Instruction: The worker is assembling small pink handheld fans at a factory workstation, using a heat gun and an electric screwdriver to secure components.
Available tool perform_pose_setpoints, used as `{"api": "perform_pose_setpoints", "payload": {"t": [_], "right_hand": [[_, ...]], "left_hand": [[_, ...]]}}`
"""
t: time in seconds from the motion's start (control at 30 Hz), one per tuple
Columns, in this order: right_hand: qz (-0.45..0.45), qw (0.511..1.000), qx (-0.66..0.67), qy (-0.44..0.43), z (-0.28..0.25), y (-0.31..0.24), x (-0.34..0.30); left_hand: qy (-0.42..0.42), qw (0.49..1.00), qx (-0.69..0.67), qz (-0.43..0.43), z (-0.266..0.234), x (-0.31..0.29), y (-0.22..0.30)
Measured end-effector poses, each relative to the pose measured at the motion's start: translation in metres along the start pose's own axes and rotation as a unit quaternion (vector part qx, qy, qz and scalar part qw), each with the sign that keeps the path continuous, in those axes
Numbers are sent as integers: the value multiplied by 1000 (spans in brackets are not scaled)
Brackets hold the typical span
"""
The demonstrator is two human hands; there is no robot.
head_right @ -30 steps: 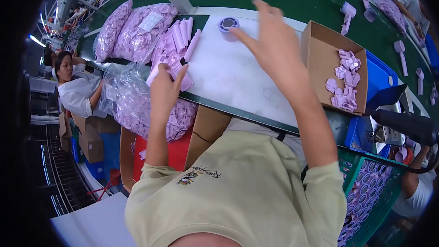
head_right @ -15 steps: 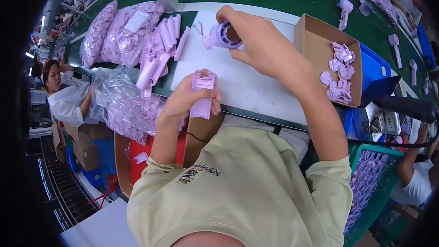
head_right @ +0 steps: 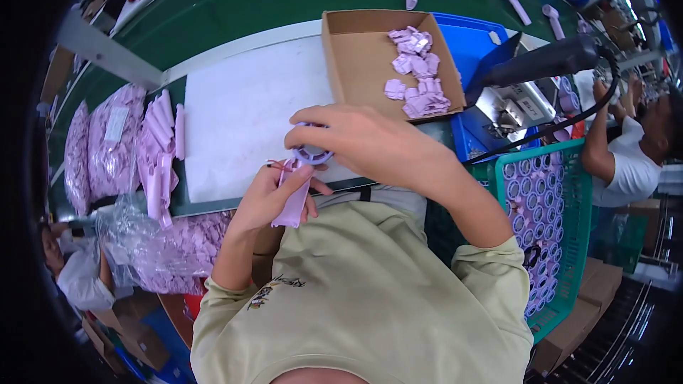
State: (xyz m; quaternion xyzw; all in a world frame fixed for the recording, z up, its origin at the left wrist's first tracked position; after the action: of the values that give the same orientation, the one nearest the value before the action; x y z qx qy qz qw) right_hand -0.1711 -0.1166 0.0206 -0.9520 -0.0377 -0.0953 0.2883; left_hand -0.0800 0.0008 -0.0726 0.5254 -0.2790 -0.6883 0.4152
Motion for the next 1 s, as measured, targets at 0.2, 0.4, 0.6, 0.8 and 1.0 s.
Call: {"api": "perform_pose_setpoints", "payload": {"t": [0.2, 0.4, 0.6, 0.8, 1.0], "right_hand": [[16, 999, 45, 6, 0, -3, 0], [107, 985, -48, 130, -30, 47, -13], [270, 945, -185, -1, -15, 120, -51], [254, 957, -130, 58, -18, 125, -59], [277, 954, -108, 20, -30, 114, -58]], "left_hand": [[12, 1000, -6, -12, -3, -3, -2], [46, 992, -86, 80, -4, -6, -2], [17, 966, -167, 195, -13, -2, 4], [-96, 893, -331, 288, -1, -15, 24], [-124, 888, -388, 215, -7, -4, 21]]}}
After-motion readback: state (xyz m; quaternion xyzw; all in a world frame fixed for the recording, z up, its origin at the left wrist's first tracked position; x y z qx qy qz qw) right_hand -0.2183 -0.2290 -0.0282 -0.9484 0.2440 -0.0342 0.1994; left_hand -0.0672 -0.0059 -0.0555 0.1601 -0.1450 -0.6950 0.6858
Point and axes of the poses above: each hand's wrist, its own x-axis towards the middle knuckle, its own z-axis out of the palm, y = z × x, the point moved 5 cm from there along x, towards the middle knuckle, and after that the axes turned 7 degrees about -z, right-handed, at the moved point
